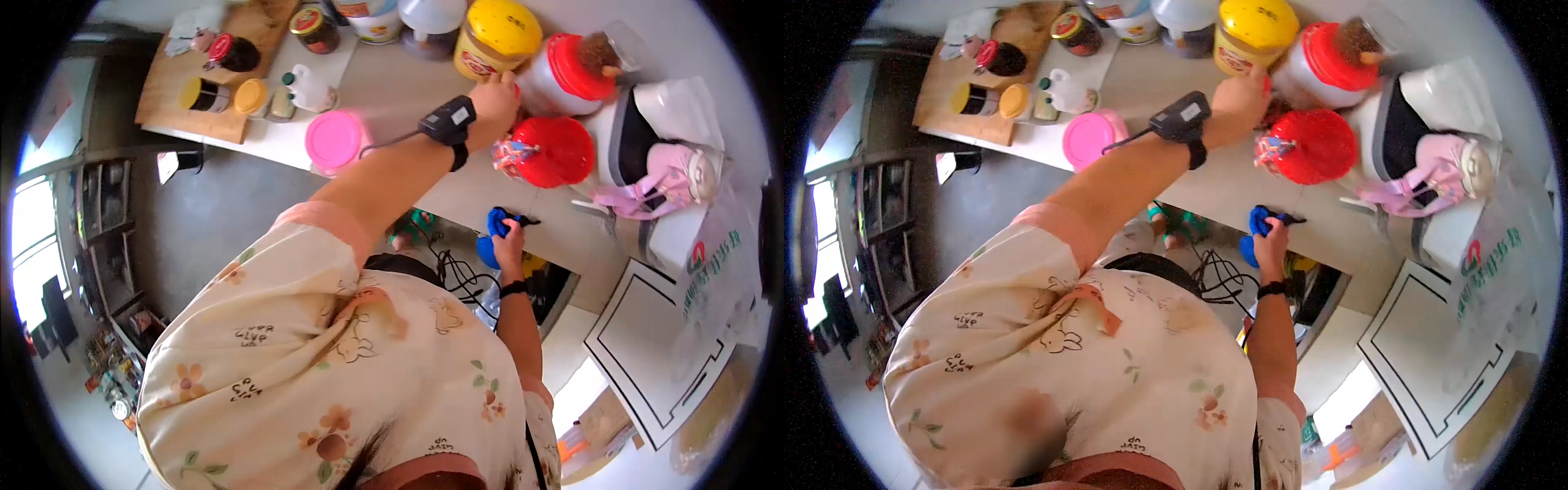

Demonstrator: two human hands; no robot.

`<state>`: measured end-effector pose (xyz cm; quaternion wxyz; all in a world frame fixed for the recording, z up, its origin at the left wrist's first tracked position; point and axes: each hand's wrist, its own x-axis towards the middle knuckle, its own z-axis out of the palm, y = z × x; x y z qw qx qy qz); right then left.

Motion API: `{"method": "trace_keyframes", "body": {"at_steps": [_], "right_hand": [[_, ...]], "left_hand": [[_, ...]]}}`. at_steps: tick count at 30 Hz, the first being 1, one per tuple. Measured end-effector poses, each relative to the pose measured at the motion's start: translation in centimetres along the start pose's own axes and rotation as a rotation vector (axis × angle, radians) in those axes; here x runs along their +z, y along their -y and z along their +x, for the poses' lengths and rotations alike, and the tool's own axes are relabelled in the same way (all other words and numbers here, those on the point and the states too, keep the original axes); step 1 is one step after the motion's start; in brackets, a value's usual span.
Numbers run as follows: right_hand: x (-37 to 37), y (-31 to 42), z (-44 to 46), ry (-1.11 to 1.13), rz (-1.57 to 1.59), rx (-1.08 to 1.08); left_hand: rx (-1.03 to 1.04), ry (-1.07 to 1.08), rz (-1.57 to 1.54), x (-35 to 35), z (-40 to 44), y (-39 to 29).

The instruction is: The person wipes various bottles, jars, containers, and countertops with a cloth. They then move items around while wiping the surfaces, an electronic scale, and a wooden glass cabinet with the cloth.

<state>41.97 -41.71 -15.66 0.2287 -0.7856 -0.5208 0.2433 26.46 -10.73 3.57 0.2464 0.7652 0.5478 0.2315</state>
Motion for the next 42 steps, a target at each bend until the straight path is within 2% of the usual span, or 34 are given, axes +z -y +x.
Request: {"method": "trace_keyframes", "body": {"at_steps": [2, 3, 5, 10, 14, 17, 18, 21, 23, 25, 27, 29, 31, 32, 35, 38, 40, 42], "right_hand": [[-0.7, 1.0, -0.3, 0.019, -0.021, 0.04], [-0.8, 1.2, -0.3, 0.018, -0.018, 0.04], [-0.3, 0.4, -0.1, 0.018, -0.012, 0.041], [-0.9, 1.9, -0.1, 0.047, -0.01, 0.115], [-0.8, 1.6, 0.0, 0.066, -0.036, 0.102], [0.0, 0.1, 0.4, 0.067, -0.1, 0.026], [-0.1, 0.1, 0.4, 0.069, -0.082, 0.04], [-0.4, 1.0, 0.4, 0.092, -0.092, 0.088], [-0.4, 1.2, 0.6, 0.094, -0.07, 0.113], [-0.4, 1.5, 0.7, 0.106, -0.095, 0.155], [-0.7, 1.7, 0.7, 0.137, -0.116, 0.186], [-0.8, 1.8, 0.9, 0.172, -0.123, 0.218], [-0.3, 1.1, 1.1, 0.154, -0.148, 0.115], [0.0, 0.8, 1.1, 0.129, -0.151, 0.086], [-0.5, 1.0, 0.5, 0.101, -0.119, 0.101], [-0.5, 1.1, 0.1, 0.08, -0.102, 0.091], [-0.2, 1.0, 0.5, 0.067, -0.118, 0.059], [-0.3, 1.4, 0.7, 0.082, -0.145, 0.088]], "left_hand": [[-0.044, 0.007, -0.031, 0.3, 0.3, 0.9], [-0.133, 0.082, -0.025, -1.7, 0.3, 0.5], [-0.199, 0.091, 0.058, -3.7, 0.5, 2.5], [-0.261, 0.0, 0.138, -10.5, 1.0, 8.8], [-0.282, -0.103, 0.191, -11.4, 2.1, 13.5], [-0.212, -0.029, 0.166, -12.9, 3.1, 15.8], [-0.277, 0.017, 0.126, -14.1, 2.7, 14.8], [-0.158, 0.046, 0.14, -17.3, -2.4, 18.8], [-0.337, 0.157, 0.207, -19.7, -8.4, 21.2], [-0.472, -0.059, 0.221, -18.9, -15.0, 23.4], [-0.632, 0.084, -0.176, -14.5, -19.9, 31.5], [-0.796, 0.1, -0.536, -14.7, -20.9, 31.3], [-0.962, 0.008, -0.865, -16.9, -19.2, 23.1], [-0.9, 0.089, -0.988, -15.9, -19.4, 25.1], [-0.856, 0.223, -0.734, -14.3, -16.6, 21.6], [-0.719, 0.308, -0.589, -10.4, -13.4, 18.2], [-0.725, 0.4, -0.811, -7.9, -11.8, 18.7], [-0.705, 0.318, -0.813, -4.8, -10.2, 17.0]]}}
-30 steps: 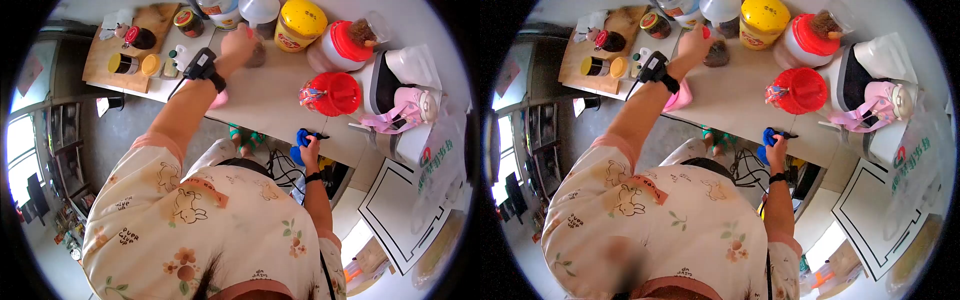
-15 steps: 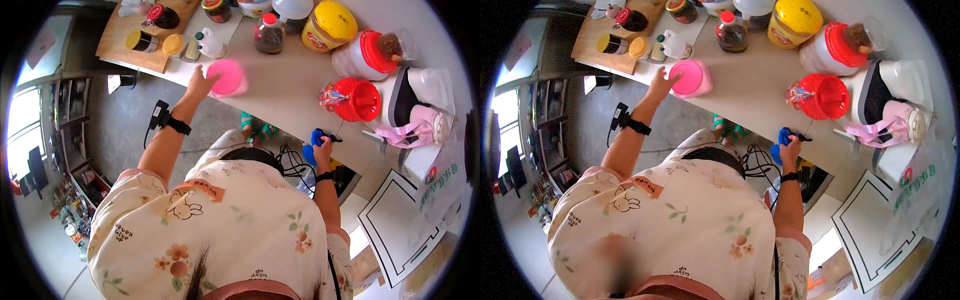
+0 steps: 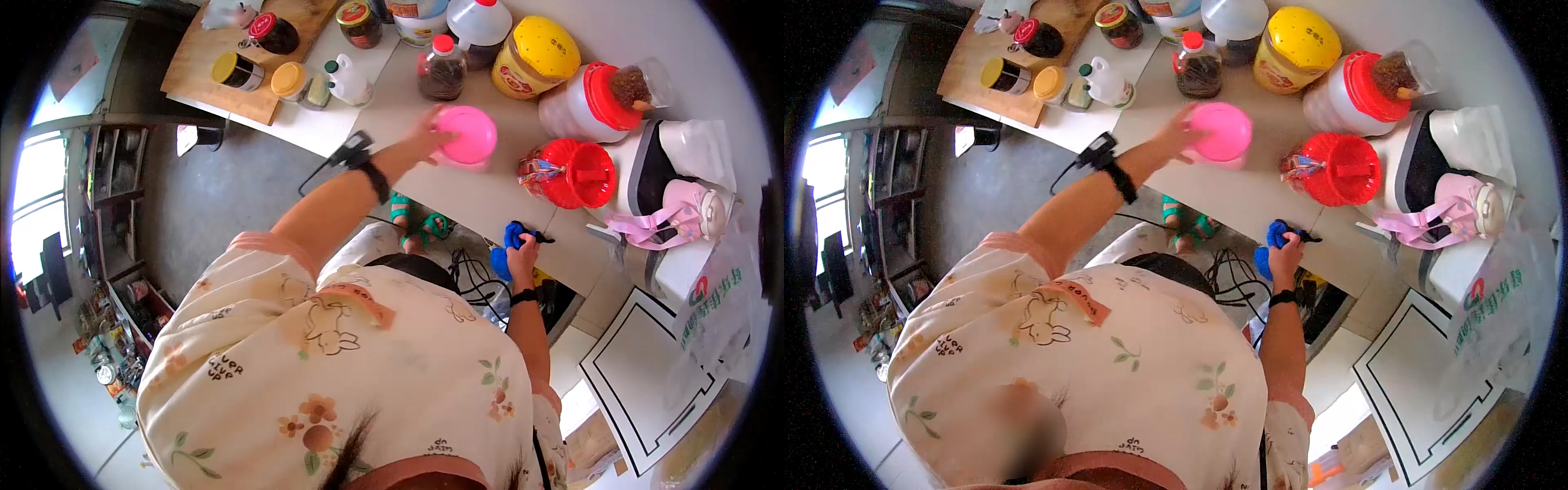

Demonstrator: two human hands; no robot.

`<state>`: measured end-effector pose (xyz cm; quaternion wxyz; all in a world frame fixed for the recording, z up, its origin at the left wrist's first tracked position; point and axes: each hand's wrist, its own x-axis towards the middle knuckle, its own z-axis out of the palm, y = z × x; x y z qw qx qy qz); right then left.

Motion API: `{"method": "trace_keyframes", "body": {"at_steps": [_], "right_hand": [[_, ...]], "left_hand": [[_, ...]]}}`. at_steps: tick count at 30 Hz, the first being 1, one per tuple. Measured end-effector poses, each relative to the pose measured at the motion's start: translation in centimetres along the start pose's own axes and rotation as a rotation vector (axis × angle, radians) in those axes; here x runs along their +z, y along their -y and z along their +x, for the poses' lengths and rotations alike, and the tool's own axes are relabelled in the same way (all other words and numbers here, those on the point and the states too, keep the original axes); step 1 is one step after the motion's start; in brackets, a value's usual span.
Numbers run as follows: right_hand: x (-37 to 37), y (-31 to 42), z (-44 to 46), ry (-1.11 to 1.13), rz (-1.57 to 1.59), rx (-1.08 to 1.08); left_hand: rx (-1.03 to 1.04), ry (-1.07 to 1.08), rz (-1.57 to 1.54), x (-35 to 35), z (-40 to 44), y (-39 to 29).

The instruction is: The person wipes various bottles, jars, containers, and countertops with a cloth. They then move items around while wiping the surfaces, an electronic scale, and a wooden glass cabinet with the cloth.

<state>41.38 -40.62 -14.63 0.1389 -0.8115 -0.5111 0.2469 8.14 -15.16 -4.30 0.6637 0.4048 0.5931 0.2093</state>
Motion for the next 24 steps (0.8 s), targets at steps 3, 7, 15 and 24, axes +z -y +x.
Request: {"method": "trace_keyframes", "body": {"at_steps": [3, 7, 15, 24], "right_hand": [[0.2, -0.3, -0.4, -0.012, 0.002, -0.054], [0.8, -1.3, -0.3, -0.026, 0.022, -0.027], [0.8, -0.7, -0.6, -0.04, -0.005, 0.013], [0.0, 0.3, -0.3, 0.045, -0.045, 0.065]], "left_hand": [[-0.008, -0.02, 0.017, 4.5, 2.7, -1.5], [0.024, 0.03, 0.042, 8.3, 5.9, -4.8], [0.184, -0.034, -0.08, 11.5, 7.4, -5.4], [0.097, -0.258, 0.281, -3.8, 2.5, 5.3]]}}
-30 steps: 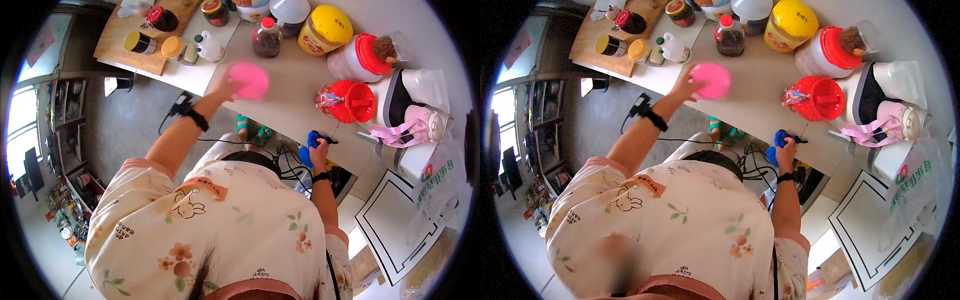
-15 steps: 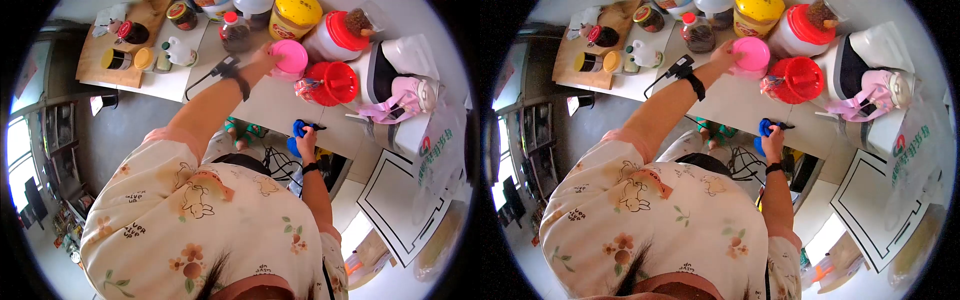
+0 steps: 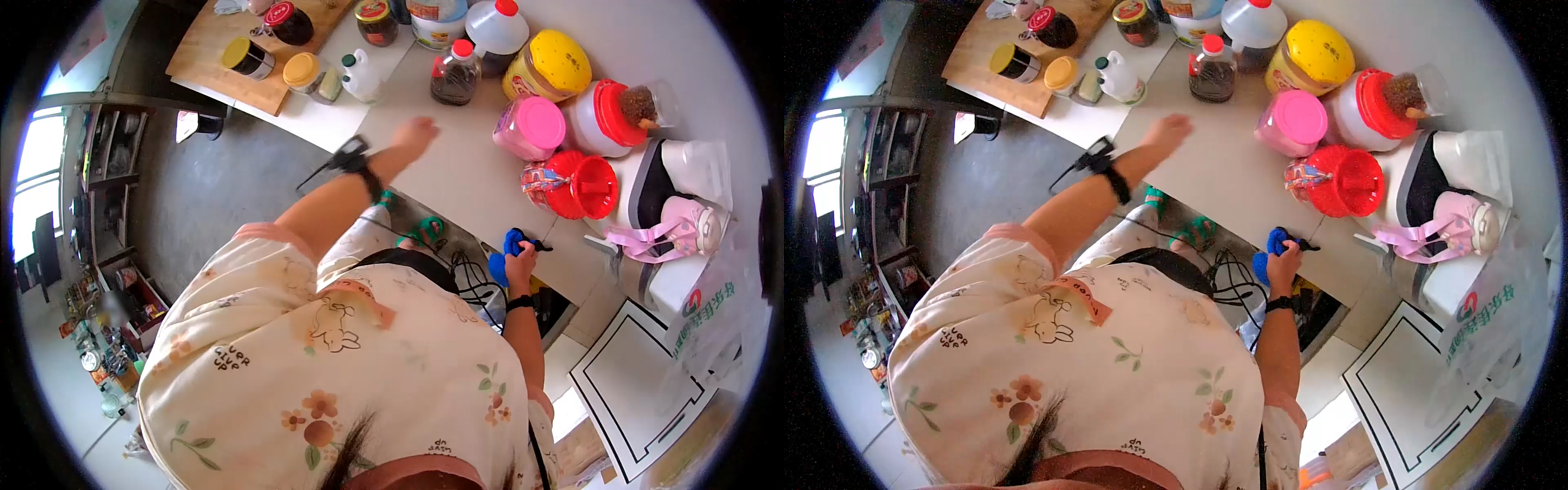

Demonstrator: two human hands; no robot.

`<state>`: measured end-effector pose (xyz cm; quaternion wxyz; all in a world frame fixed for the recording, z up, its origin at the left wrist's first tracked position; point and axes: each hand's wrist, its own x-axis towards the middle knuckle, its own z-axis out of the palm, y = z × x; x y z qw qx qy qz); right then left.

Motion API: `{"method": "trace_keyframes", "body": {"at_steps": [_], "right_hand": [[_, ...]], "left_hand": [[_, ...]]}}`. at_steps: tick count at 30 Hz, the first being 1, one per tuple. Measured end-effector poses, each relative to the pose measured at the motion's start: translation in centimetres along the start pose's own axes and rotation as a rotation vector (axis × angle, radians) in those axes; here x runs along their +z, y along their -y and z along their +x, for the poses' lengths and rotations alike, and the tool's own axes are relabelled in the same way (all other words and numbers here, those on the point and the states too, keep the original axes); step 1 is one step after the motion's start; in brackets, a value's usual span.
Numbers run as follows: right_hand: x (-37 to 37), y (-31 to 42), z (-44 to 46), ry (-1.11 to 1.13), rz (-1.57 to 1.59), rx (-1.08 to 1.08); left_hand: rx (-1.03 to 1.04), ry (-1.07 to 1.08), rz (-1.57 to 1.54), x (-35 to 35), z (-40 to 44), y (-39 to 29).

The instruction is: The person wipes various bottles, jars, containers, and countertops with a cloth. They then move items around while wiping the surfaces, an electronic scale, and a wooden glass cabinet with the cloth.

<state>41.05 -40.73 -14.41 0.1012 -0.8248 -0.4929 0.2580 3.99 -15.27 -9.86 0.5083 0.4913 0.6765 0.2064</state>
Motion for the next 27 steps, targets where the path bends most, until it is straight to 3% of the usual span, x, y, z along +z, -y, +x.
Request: {"method": "trace_keyframes", "body": {"at_steps": [4, 6, 9, 12, 15, 22, 27], "right_hand": [[0.3, 0.4, 0.3, 0.022, -0.09, 0.089], [0.4, 1.5, 0.1, 0.032, -0.121, 0.187], [0.5, 3.8, 0.6, 0.028, -0.119, 0.341], [2.8, 2.5, 1.1, 0.009, -0.1, 0.333], [1.6, 6.1, 0.0, 0.053, -0.116, 0.396], [2.4, 6.3, 0.2, -0.02, -0.182, 0.345], [3.1, 6.4, 0.4, -0.034, -0.212, 0.404]], "left_hand": [[-0.132, -0.029, -0.106, -8.8, -1.6, 4.7], [-0.025, 0.016, -0.129, -9.3, -1.1, 2.8], [0.152, 0.054, -0.01, -7.9, 2.7, -0.6], [0.338, -0.099, 0.174, -6.7, 2.4, -9.0], [0.337, -0.088, -0.117, -4.7, 4.7, -10.6], [0.127, -0.111, 0.114, -1.4, 5.3, -12.7], [0.205, 0.053, 0.132, 0.6, 3.8, -12.9]]}}
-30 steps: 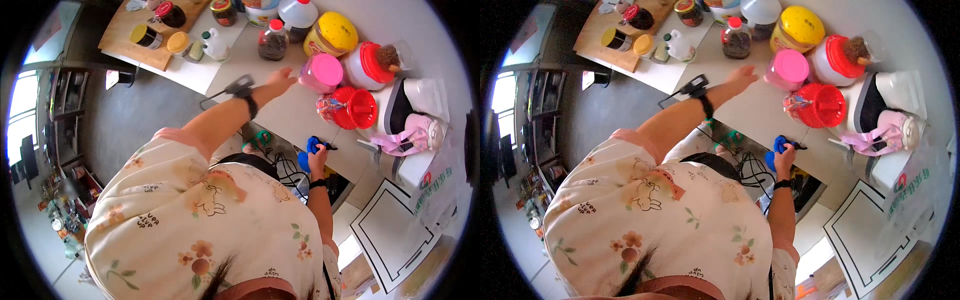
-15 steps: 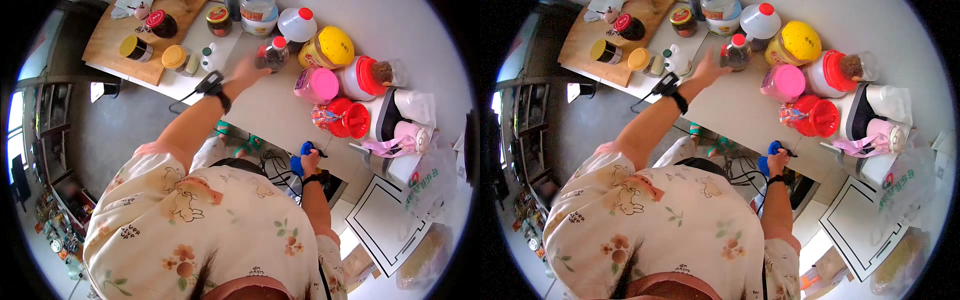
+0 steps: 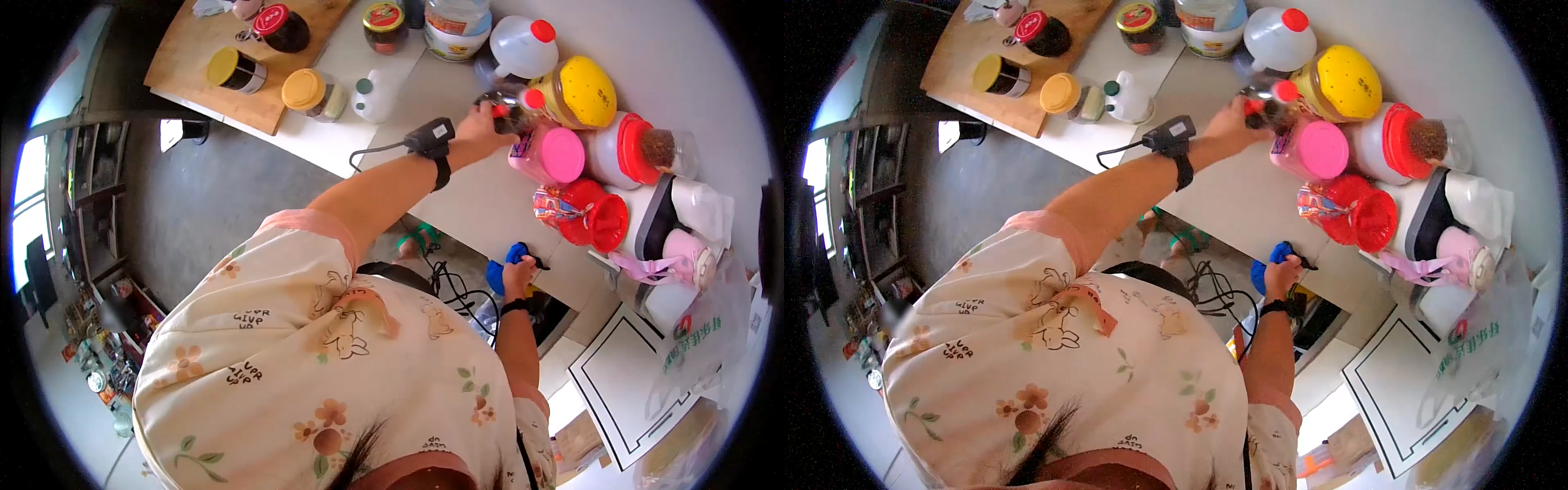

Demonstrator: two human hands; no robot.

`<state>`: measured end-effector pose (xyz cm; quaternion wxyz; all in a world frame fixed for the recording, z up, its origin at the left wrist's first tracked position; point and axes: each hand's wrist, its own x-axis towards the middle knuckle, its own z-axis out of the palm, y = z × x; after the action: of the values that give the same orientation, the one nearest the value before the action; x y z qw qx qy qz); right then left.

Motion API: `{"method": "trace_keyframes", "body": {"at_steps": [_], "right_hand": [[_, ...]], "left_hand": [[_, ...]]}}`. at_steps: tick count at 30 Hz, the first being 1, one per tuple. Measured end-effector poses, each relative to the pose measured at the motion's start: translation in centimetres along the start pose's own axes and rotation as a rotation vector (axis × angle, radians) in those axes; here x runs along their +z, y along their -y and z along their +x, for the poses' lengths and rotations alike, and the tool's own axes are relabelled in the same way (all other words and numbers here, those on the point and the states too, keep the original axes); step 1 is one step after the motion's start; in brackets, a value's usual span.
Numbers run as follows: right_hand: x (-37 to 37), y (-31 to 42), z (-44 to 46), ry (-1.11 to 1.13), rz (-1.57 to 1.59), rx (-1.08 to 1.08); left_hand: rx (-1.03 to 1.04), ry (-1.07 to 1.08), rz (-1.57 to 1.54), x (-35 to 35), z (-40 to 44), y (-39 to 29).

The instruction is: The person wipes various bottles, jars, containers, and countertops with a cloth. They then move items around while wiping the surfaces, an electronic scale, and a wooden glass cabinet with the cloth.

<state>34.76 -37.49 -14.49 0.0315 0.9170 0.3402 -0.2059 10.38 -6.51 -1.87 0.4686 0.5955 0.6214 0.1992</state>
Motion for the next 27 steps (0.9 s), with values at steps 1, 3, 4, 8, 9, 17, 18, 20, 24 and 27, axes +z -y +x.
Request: {"method": "trace_keyframes", "body": {"at_steps": [1, 3, 4, 8, 9, 17, 18, 20, 24, 27], "right_hand": [[0.1, 0.0, 0.1, 0.011, 0.006, 0.005], [0.0, 0.0, 0.3, 0.031, 0.016, 0.021], [0.2, -0.5, 0.6, 0.023, 0.018, -0.012], [0.5, -0.6, 1.2, 0.118, 0.176, -0.223], [-0.4, -0.4, 1.8, 0.156, 0.247, -0.288], [-7.6, 22.4, 1.9, 0.17, 0.739, -0.629], [-6.6, 24.0, 2.9, 0.172, 0.791, -0.535], [-10.5, 28.2, 1.5, 0.363, 0.947, -0.42], [-6.2, 29.7, 5.4, 0.376, 1.045, -0.413], [-6.2, 30.5, 4.2, 0.359, 1.037, -0.436]], "left_hand": [[0.038, 0.033, 0.005, 0.2, -0.4, 0.5], [0.036, 0.057, 0.009, -0.2, -1.7, 2.7], [0.037, 0.072, 0.009, -0.3, -2.5, 4.0], [-0.28, 0.163, -0.002, -7.2, -8.0, 13.1], [-0.396, 0.087, -0.101, -9.5, -9.2, 16.5], [-0.149, -0.719, 0.494, -23.5, -9.0, 20.8], [-0.093, -0.716, 0.444, -23.6, -7.7, 21.4], [-0.017, -0.732, 0.36, -24.5, -5.9, 22.6], [0.014, -0.715, 0.174, -25.5, -4.2, 21.4], [-0.045, -0.66, 0.114, -25.9, -5.0, 20.1]]}}
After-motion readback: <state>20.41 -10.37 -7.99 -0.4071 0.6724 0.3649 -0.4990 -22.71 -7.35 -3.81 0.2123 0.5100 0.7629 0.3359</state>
